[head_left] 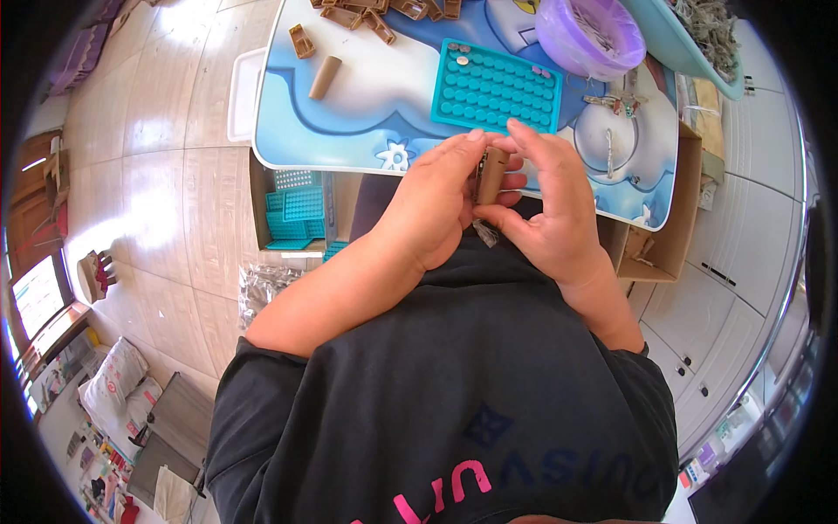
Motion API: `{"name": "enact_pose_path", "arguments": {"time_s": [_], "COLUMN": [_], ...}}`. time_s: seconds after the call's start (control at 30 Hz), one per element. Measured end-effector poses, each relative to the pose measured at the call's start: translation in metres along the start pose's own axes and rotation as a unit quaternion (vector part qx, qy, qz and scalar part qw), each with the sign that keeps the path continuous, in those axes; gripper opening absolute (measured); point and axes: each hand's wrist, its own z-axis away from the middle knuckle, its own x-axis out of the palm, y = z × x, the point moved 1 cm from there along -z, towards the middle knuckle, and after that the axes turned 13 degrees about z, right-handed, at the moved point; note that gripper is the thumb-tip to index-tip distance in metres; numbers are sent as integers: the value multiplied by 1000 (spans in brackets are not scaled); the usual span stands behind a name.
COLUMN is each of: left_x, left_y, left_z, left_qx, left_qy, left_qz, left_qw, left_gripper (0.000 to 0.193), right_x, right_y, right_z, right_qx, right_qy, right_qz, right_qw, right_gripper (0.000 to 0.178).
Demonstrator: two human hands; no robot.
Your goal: The person assembles small plastic components into a larger unit by hand.
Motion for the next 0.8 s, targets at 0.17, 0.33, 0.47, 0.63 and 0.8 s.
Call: {"name": "enact_pose_path", "arguments": {"time_s": [0.17, 0.33, 0.47, 0.63, 0.8], "left_x": [-1, -1, 1, -1, 1], "left_y": [0, -1, 1, 0, 0], "left_z": [-1, -1, -1, 1, 2], "left_qx": [-9, -5, -14, -1, 3], "left_qy": [5, -4, -12, -11, -8], "left_qz": [17, -5, -22, -43, -65], "left_qw": [1000, 1000, 1000, 999, 998], "left_gripper": [33, 30, 29, 32, 34], "right_x": [4, 4, 5, 5, 6], "right_y": [1, 1, 3, 2, 2], "right_z": [-1, -1, -1, -1, 0], "right_qx": [-9, -6, -15, -26, -25], "right_qy": [-23, -18, -9, 0, -1], "right_qz": [-7, 2, 12, 10, 9], "right_qw": [1000, 1000, 1000, 1000, 1000], "right_gripper": [78, 78, 78, 78, 79]}}
